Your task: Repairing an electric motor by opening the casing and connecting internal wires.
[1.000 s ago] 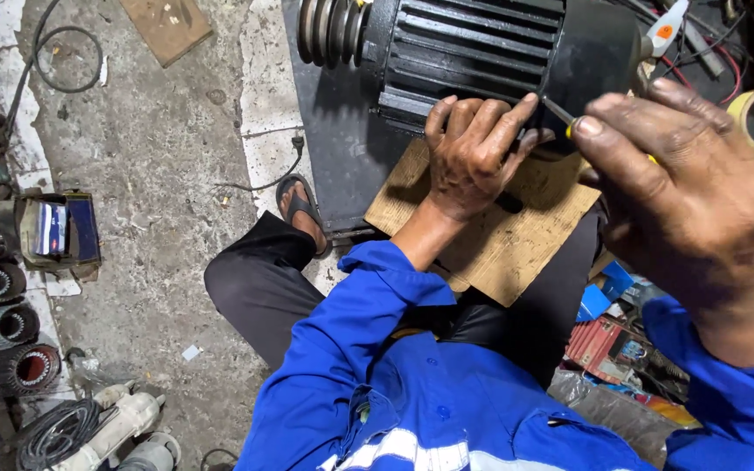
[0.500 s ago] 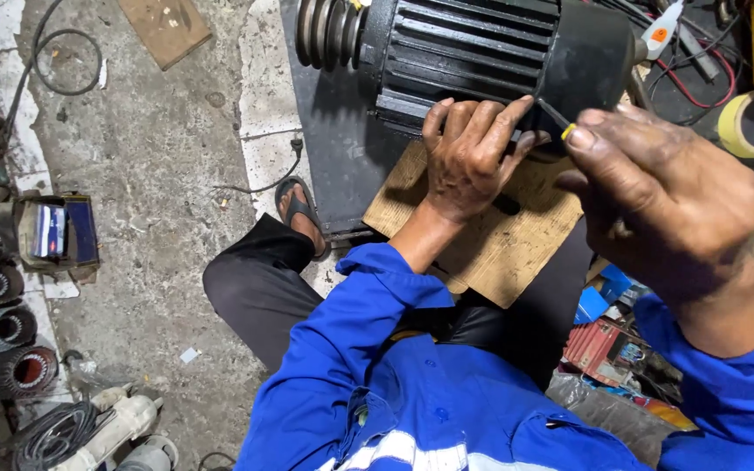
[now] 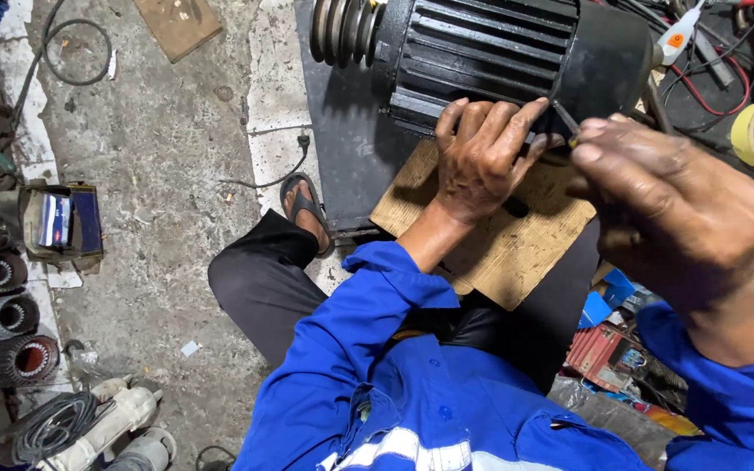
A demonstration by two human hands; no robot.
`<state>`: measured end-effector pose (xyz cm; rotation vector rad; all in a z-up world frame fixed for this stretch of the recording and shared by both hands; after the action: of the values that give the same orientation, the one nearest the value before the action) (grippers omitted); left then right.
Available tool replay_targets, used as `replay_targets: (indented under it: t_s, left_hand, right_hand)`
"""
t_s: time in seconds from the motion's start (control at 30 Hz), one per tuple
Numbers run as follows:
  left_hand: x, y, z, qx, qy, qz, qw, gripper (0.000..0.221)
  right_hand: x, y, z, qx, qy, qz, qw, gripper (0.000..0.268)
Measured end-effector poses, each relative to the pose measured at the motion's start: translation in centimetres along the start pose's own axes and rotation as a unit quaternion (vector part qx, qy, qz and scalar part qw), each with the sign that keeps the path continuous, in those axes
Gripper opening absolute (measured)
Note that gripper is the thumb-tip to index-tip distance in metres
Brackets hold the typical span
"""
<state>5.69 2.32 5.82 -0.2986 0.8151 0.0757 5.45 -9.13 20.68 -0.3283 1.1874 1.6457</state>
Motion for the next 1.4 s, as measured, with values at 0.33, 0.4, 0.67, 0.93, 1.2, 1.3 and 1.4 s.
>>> replay_targets:
  t_s: [0.33,0.4,0.67,0.93,1.2,1.3,1.4]
  left_hand:
    - [-0.4,-0.1,0.2,-0.001,0.001,0.006,1.0,0.036]
    - [-0.2,0.0,0.1,0.0,0.001,0.008,1.0,0.037]
    - [-0.5,-0.1,0.1,0.007,0.014,0.007,1.0,0.035]
    - [-0.9,-0.1,0.6,0.008,0.007,-0.011,1.0,0.037]
    - [0.4,-0.1,0.0,0.007,-0.017,-0.068,0.998,0.035]
    - [1.2,-0.3,-0.6,0.01,-0.035,-0.098,0.995,0.032]
    - [0.6,-0.3,-0.4,0.022,-0.037,-0.098,0.994,0.031]
  right_hand:
    - [0.6,-1.1,-0.5,0.007,0.029,0.005,1.0,0.054]
    - [0.4,-0.8,-0.4,0.018,0.024,-0.004,1.0,0.041]
    - [-0.1,-1.8,-1.8,-0.012,-0.042,-0.018,0.999,0.025]
    - [0.8,-1.8,-1.2,0.025,0.014,0.022,0.999,0.02]
    - [1.0,-4.6,-4.5,0.069,0.003,0.102,0.992,0.033]
    - [1.2,-5.6,-6.7,0.088,0.004,0.109,0.99,0.061]
    - [1.6,-5.7,-6.8,0.16,-0.006,0.073,0.984,0.066]
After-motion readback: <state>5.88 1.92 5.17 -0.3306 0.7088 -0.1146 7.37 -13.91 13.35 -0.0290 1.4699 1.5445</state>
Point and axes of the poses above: each hand's wrist, its own z-axis towards the middle knuckle, its own x-axis out of the palm, y = z × x, the point moved 8 cm from there along z, towards the middle knuckle, and after that the axes turned 15 degrees about z, right-handed, at the moved point
